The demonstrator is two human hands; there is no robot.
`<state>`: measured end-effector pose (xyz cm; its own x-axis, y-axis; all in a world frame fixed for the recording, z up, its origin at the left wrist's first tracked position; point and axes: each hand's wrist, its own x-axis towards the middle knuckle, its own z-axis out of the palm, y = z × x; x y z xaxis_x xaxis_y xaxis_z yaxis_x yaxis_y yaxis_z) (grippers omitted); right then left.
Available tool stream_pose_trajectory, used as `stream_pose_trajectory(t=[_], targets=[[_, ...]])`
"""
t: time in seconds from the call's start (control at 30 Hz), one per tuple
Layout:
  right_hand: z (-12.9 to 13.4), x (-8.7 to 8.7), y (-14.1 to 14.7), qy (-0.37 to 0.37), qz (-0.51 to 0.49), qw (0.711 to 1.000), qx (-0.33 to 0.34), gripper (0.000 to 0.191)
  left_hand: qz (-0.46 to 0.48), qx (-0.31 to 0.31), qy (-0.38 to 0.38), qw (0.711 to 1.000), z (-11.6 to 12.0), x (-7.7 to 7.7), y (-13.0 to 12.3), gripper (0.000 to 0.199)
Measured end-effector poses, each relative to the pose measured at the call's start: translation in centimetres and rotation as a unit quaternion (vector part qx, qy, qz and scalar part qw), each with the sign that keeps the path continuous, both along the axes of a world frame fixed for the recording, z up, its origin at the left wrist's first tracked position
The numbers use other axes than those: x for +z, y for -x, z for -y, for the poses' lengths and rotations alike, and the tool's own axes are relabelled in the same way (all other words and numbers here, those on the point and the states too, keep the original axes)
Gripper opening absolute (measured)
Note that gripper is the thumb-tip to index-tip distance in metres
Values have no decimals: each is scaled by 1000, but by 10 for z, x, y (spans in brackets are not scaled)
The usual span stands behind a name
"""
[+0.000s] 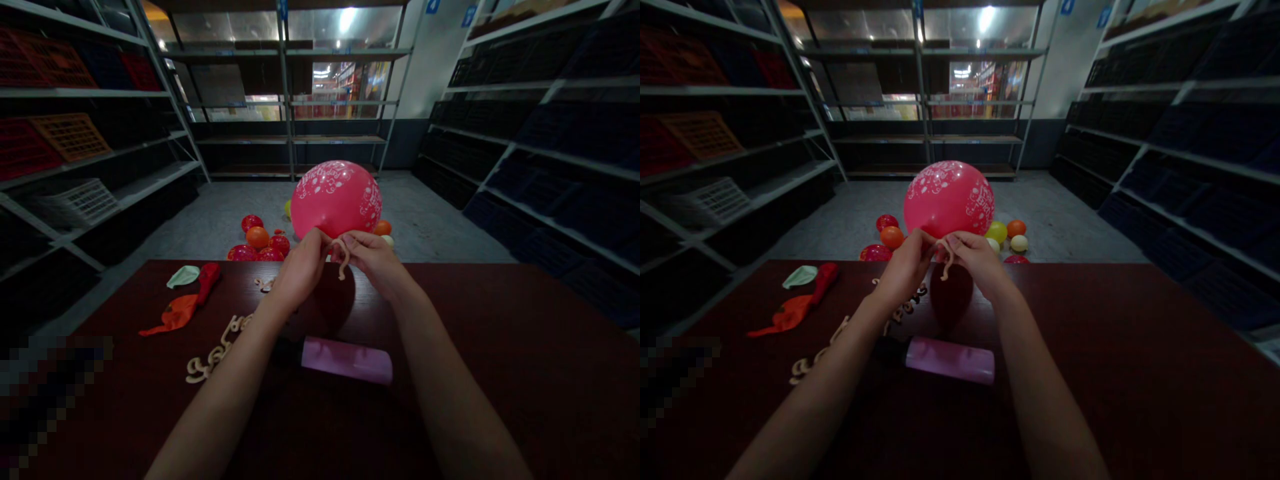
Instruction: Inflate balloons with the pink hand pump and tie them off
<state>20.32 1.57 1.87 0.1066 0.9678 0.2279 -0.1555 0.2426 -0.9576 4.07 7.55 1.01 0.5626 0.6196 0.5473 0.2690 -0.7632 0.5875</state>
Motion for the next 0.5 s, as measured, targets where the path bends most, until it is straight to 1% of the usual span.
stream_pose_trajectory(t=[0.07, 0.17, 0.23, 0.3, 0.37, 0.4, 0.47, 0.5], targets=[[0, -1, -1, 7, -6, 1000, 4, 32, 25, -23, 11, 999, -2, 1, 1, 7], [1, -3, -5, 14, 6, 1000, -12, 25, 61, -62, 43, 995, -5, 3, 3, 11], [1, -3, -7, 16, 51, 999, -9, 22, 83, -82, 75, 990, -6, 4, 4, 14], [2, -2, -10, 8, 116, 993, 10, 17, 115, -98, 114, 982, -8, 3, 3, 15], [2, -1, -11, -6, 171, 985, 29, 8, 152, -107, 164, 969, -9, 1, 1, 17], [2, 0, -11, -15, 192, 981, 30, 7, 167, -109, 190, 961, -9, 0, -1, 18], [1, -1, -8, -31, 222, 974, 15, 10, 187, -110, 235, 947, -9, -2, -4, 19], [1, -2, -7, -37, 237, 971, -4, 10, 195, -112, 253, 941, -8, -2, -5, 20]])
